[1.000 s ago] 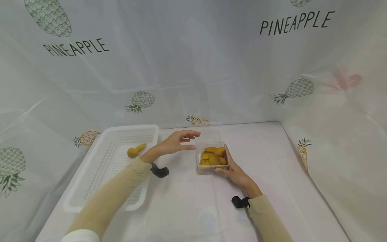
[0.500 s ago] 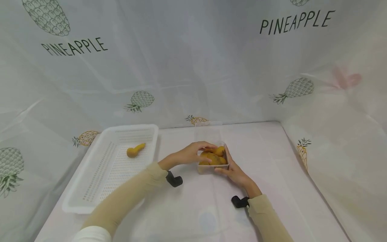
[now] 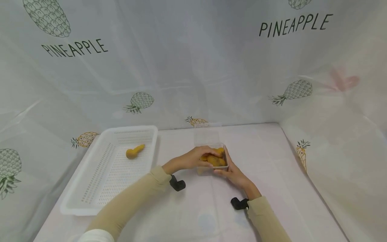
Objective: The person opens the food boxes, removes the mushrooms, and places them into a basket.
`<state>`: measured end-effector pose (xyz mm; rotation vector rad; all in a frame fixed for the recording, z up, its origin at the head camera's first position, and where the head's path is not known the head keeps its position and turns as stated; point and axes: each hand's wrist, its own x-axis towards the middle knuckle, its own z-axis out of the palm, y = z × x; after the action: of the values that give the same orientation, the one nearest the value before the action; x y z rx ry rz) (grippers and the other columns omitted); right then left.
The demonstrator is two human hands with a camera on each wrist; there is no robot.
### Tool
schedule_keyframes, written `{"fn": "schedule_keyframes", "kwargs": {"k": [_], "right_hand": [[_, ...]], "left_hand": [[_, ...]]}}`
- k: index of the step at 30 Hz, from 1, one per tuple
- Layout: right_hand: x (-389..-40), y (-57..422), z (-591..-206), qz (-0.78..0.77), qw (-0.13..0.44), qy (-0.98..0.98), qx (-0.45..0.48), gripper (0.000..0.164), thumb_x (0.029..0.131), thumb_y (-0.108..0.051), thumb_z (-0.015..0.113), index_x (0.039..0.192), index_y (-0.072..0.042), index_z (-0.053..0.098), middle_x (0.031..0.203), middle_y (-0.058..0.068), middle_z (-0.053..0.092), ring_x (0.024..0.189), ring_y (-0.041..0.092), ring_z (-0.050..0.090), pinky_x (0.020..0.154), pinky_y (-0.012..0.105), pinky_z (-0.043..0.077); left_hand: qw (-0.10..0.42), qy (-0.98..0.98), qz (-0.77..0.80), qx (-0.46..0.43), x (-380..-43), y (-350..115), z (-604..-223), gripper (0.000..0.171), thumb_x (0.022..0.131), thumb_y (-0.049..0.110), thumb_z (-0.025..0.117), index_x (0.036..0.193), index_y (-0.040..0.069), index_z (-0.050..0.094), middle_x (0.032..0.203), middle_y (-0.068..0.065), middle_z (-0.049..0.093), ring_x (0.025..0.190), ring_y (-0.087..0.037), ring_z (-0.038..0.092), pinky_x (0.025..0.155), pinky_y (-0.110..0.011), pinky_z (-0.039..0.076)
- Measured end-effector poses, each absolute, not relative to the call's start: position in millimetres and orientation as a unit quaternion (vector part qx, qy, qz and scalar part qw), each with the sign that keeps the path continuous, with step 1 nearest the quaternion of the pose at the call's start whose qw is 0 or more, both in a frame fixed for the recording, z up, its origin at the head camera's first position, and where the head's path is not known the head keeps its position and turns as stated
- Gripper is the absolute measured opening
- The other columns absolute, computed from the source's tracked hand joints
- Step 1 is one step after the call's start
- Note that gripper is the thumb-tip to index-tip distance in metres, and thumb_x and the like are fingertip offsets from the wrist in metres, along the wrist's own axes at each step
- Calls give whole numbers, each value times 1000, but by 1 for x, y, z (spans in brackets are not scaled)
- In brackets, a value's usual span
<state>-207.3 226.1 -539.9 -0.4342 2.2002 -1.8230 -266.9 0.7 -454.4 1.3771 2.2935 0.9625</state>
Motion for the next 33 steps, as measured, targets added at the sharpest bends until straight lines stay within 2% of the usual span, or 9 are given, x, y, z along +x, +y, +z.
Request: {"fn": "schedule_keyframes", "kwargs": {"k": [3, 4, 7, 16, 21, 29, 33], "right_hand": [[-207, 226, -539, -625, 124, 756, -149, 104, 98, -18, 67, 158, -33, -17, 164, 11, -19, 148, 40, -5, 113, 68, 5], [-207, 225, -539, -624, 123, 756, -151, 104, 98, -18, 67, 158, -31, -17, 164, 11, -19, 148, 39, -12, 113, 69, 2], [-207, 225, -539, -621, 123, 759, -151, 104, 98, -18, 67, 158, -28, -17, 164, 11, -20, 148, 38, -16, 112, 70, -3], [-206, 225, -541, -616, 119, 765, -145, 105, 97, -18, 68, 159, -28, -16, 164, 11, -18, 148, 39, -15, 111, 71, -3], [-204, 224, -541, -622, 118, 760, -150, 105, 97, -17, 68, 159, -28, -17, 164, 12, -18, 148, 38, -15, 112, 69, -3], [-203, 225, -541, -619, 119, 761, -153, 104, 98, -17, 67, 158, -28, -17, 164, 13, -16, 148, 39, -13, 111, 71, -1], [-204, 225, -541, -617, 116, 762, -158, 104, 98, -17, 67, 158, -28, -17, 165, 15, -13, 148, 39, -12, 110, 72, -2]], "left_hand": [[151, 806, 329, 469, -267, 0, -451, 47, 91, 18, 75, 134, 6, 61, 134, -4, 59, 121, -13, 51, 100, -18, 40], [152, 809, 327, 464, -267, 0, -450, 46, 90, 19, 75, 133, 7, 62, 133, -3, 60, 120, -12, 52, 99, -18, 41], [150, 819, 320, 452, -267, 1, -448, 44, 89, 21, 76, 130, 8, 65, 131, -2, 62, 118, -11, 53, 98, -18, 41], [151, 827, 298, 452, -267, 1, -445, 47, 88, 22, 78, 131, 10, 66, 131, -3, 62, 115, -11, 54, 92, -18, 44], [158, 831, 295, 445, -265, 0, -444, 47, 88, 22, 77, 131, 7, 65, 133, -6, 61, 114, -11, 55, 93, -17, 44], [158, 833, 305, 434, -261, 2, -443, 45, 88, 21, 77, 128, 5, 66, 129, -7, 64, 102, -7, 56, 85, -14, 46], [156, 836, 307, 428, -261, 2, -442, 44, 88, 19, 77, 127, 4, 65, 127, -7, 64, 103, -6, 57, 87, -14, 46]]}}
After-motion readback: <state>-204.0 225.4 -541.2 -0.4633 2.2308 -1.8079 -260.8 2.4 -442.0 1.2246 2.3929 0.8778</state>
